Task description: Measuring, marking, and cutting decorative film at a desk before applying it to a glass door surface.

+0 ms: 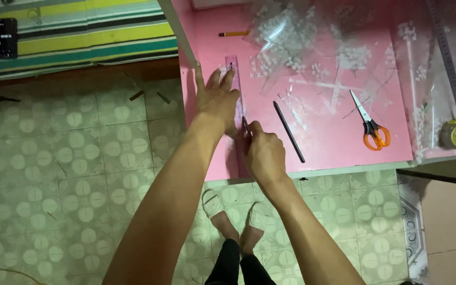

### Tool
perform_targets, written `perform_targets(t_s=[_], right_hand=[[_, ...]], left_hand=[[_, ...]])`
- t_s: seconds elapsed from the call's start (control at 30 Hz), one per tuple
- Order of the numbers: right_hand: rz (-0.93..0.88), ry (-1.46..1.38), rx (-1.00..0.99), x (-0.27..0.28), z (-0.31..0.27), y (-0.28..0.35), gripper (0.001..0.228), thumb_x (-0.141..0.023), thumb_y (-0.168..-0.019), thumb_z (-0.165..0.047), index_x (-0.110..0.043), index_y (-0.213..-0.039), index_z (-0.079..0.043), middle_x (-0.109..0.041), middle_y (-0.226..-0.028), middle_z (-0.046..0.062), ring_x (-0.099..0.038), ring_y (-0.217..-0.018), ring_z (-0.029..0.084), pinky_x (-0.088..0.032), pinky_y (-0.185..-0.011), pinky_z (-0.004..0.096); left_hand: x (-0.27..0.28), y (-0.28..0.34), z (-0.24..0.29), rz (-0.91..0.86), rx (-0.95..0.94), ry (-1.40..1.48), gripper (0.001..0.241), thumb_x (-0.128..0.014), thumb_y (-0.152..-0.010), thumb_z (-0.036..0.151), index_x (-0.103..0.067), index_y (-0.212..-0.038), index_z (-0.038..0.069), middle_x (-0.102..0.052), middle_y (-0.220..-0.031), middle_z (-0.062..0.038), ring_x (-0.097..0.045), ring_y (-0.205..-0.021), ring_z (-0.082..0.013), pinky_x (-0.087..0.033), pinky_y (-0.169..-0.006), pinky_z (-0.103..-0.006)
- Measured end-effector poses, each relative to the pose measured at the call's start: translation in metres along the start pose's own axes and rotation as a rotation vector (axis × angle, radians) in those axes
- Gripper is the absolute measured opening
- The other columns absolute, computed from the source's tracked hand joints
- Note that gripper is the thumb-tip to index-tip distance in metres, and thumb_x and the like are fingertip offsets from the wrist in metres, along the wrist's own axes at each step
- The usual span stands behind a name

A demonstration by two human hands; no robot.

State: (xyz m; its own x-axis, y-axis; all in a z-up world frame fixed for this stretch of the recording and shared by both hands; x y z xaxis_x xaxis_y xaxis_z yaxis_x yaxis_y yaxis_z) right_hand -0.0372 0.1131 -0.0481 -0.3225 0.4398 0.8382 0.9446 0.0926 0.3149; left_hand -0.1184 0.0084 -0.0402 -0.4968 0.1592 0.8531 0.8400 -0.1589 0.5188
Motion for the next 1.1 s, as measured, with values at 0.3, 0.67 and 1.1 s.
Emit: perform_targets(t_s=[0.3,0.67,1.1], right_hand=[[-0.016,-0.024,-0.028,-0.007,0.007,0.022,0.033,-0.057,-0.086,-0.011,-0.062,-0.118,-0.008,-0.074,-0.08,0.023,-0.074,-0.081,0.051,-0.06,-0.068,0.061],[0.026,-0.033,-0.021,-0.02,0.016,0.052,0.021,-0.054,-0.093,-0.017,-0.061,-0.112,-0.008,-0.068,-0.068,0.021,-0.066,-0.066,0.05,-0.05,-0.058,0.061],[0.069,-0.038,-0.021,-0.029,0.025,0.084,0.009,-0.049,-0.1,-0.016,-0.055,-0.104,-0.01,-0.061,-0.054,0.016,-0.057,-0.049,0.048,-0.043,-0.045,0.057]], left_hand=[[-0.001,-0.003,0.0,0.019,-0.003,0.016,0.103,-0.092,-0.052,0.062,-0.056,-0.141,0.025,-0.022,-0.17,0.002,-0.019,-0.155,-0.0302,0.015,-0.119,-0.0716],[-0.012,-0.015,0.0,-0.045,-0.011,-0.093,0.107,-0.089,-0.054,0.073,-0.051,-0.145,0.029,-0.012,-0.173,-0.001,-0.011,-0.158,-0.0309,0.014,-0.116,-0.073],[-0.013,-0.011,0.001,-0.131,-0.024,-0.099,0.113,-0.09,-0.055,0.072,-0.044,-0.149,0.029,0.0,-0.174,-0.004,-0.001,-0.159,-0.0333,0.005,-0.117,-0.0736]])
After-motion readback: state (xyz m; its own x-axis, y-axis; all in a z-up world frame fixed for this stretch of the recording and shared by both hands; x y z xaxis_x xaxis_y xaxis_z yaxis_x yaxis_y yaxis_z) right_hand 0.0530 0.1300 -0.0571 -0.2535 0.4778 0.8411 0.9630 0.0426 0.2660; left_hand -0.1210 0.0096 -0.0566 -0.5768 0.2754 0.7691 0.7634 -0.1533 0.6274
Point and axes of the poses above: each hand's wrist, its own y-axis away from the middle knuckle, its own x-axis out of the back of the hand, z = x × y, the point moved 10 cm from there along -y, towards the middle knuckle
